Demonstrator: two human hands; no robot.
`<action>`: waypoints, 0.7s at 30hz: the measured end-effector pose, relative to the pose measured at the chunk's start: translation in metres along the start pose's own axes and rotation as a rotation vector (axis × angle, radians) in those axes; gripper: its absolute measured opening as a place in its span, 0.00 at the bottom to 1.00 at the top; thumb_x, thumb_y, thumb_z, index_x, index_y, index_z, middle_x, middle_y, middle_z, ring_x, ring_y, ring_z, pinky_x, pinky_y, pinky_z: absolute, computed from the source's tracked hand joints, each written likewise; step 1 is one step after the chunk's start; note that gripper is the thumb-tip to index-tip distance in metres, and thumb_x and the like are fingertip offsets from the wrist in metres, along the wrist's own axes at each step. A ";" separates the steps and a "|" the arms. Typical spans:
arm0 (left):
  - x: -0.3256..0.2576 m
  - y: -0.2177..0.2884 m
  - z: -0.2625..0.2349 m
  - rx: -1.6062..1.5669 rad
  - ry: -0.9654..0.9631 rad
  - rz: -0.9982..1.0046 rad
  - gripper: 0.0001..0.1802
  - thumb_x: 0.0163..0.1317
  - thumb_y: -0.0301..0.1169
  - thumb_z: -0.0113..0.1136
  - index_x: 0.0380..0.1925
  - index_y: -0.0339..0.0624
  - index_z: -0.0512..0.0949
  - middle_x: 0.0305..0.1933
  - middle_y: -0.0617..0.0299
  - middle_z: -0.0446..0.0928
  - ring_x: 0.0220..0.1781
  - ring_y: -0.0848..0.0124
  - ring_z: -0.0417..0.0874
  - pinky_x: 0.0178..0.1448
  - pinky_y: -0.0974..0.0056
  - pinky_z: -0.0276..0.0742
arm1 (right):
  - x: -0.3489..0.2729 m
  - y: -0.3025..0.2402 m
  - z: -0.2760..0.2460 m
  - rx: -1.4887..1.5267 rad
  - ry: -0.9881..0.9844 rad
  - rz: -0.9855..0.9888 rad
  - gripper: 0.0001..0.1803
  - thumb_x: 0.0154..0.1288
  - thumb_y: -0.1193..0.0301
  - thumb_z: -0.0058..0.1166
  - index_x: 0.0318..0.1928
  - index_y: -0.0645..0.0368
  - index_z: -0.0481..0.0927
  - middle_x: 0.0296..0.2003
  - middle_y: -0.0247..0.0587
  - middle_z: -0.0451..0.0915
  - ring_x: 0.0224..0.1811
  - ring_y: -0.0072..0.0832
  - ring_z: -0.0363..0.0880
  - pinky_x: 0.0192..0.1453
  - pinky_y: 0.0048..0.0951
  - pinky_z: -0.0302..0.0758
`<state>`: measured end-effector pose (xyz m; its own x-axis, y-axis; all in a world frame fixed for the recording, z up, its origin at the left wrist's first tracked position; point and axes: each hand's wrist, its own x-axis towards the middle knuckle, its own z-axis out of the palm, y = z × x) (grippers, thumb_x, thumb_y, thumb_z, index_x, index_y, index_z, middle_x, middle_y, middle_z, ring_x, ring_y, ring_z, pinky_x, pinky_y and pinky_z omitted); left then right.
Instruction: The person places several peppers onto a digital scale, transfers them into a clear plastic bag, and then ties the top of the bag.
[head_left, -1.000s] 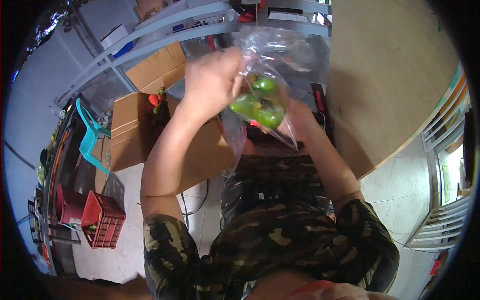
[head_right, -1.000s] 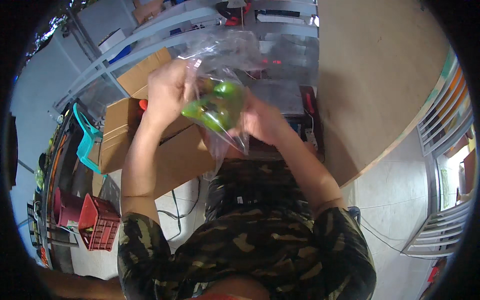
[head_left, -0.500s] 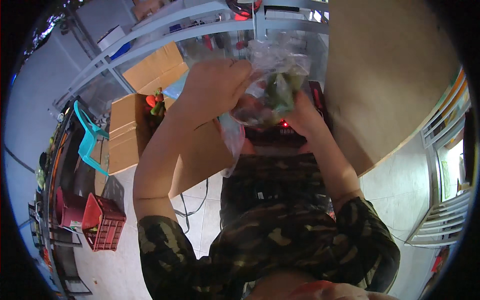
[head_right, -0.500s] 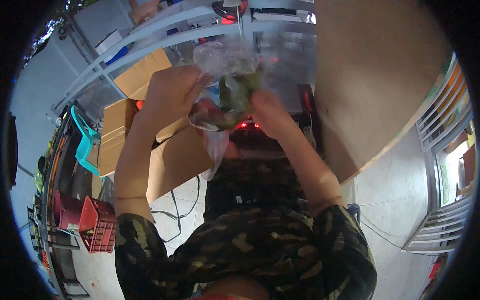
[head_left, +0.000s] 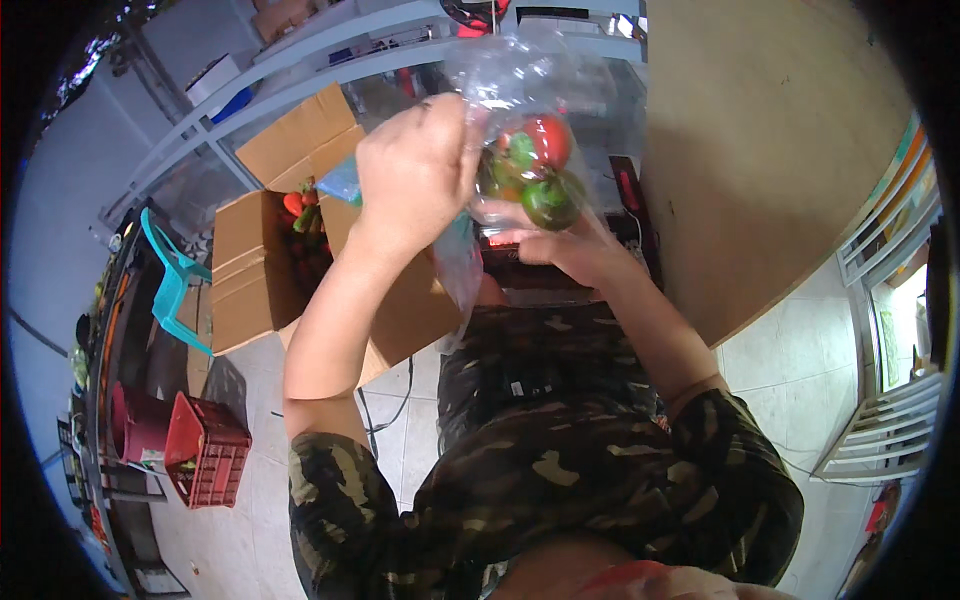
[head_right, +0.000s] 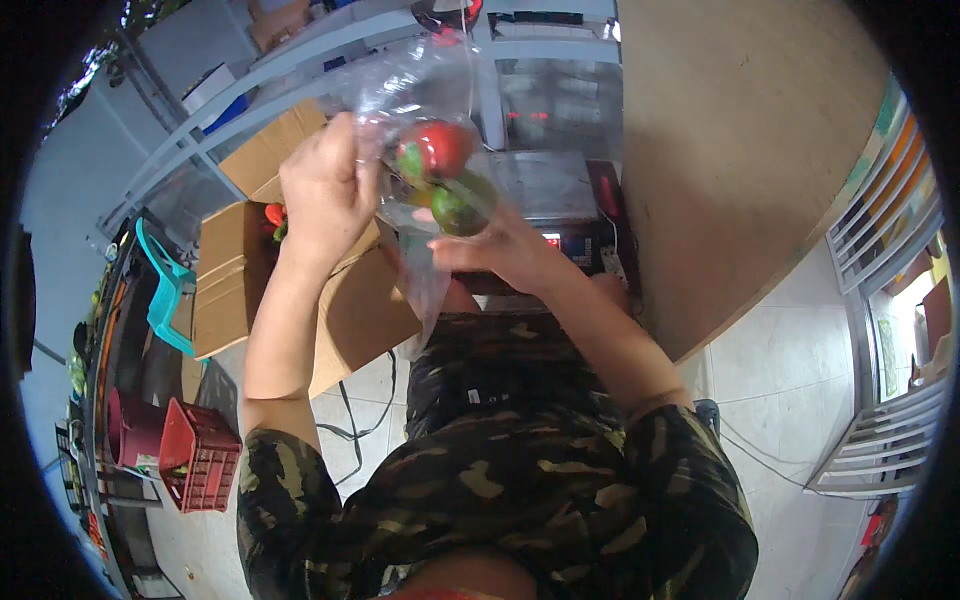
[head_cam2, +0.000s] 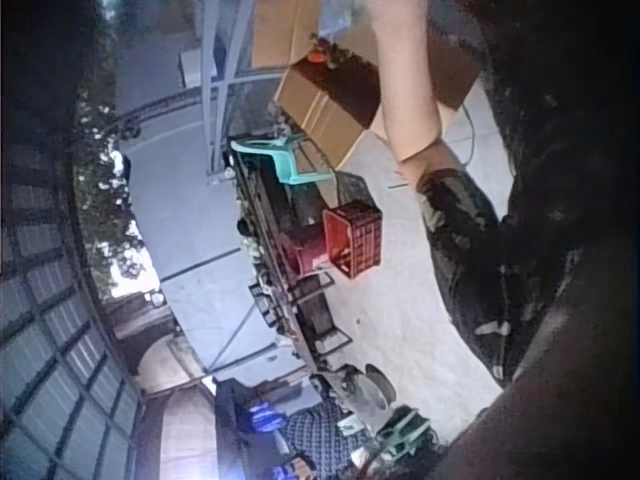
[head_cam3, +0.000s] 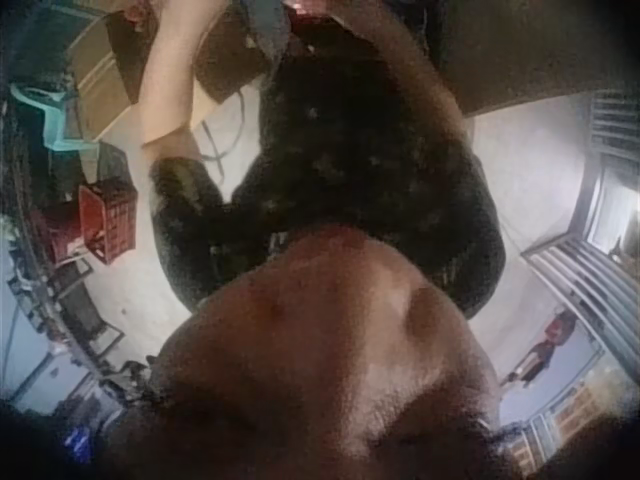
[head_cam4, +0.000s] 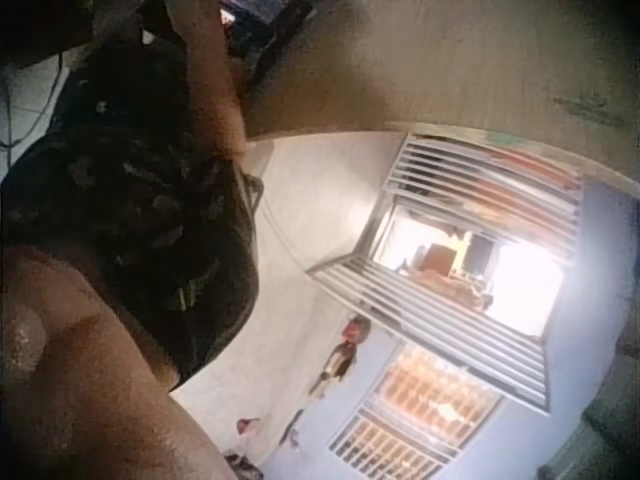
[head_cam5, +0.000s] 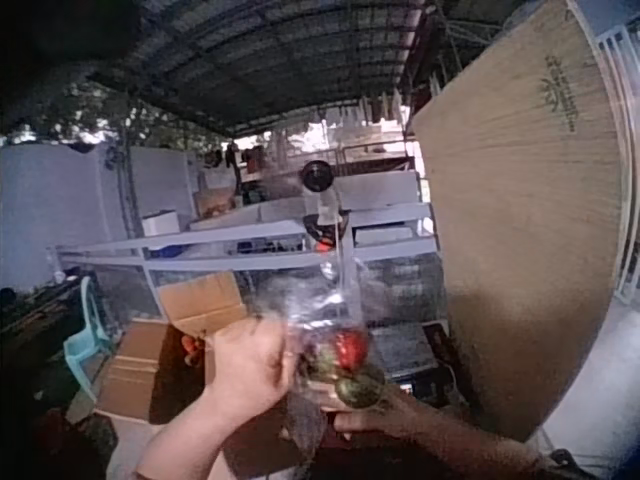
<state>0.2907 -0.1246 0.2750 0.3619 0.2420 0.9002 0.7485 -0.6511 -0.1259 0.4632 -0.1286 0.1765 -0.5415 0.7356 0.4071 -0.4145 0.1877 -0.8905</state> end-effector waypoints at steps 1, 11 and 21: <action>0.001 0.004 -0.002 0.007 -0.069 -0.006 0.08 0.47 0.29 0.58 0.22 0.42 0.68 0.20 0.56 0.70 0.23 0.56 0.73 0.27 0.58 0.69 | 0.003 0.008 -0.006 0.105 0.016 -0.020 0.31 0.50 0.75 0.58 0.56 0.58 0.63 0.52 0.38 0.67 0.55 0.29 0.66 0.53 0.39 0.72; -0.007 0.012 -0.017 0.096 -0.135 0.463 0.12 0.37 0.35 0.54 0.27 0.52 0.74 0.29 0.68 0.70 0.33 0.70 0.71 0.35 0.64 0.60 | 0.000 -0.003 -0.005 -0.491 -0.211 -0.171 0.24 0.52 0.61 0.57 0.49 0.55 0.69 0.38 0.40 0.74 0.40 0.34 0.72 0.44 0.35 0.70; -0.052 0.014 -0.009 -1.404 -0.261 -0.843 0.09 0.58 0.32 0.54 0.30 0.36 0.76 0.27 0.64 0.74 0.32 0.74 0.72 0.39 0.70 0.66 | -0.004 -0.026 0.002 -0.102 0.055 0.574 0.15 0.61 0.63 0.50 0.42 0.60 0.75 0.25 0.38 0.76 0.25 0.24 0.74 0.29 0.28 0.72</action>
<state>0.2776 -0.1530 0.2298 0.3268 0.8525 0.4081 -0.2304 -0.3469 0.9092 0.4744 -0.1378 0.1983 -0.6186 0.7703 -0.1552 0.0080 -0.1913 -0.9815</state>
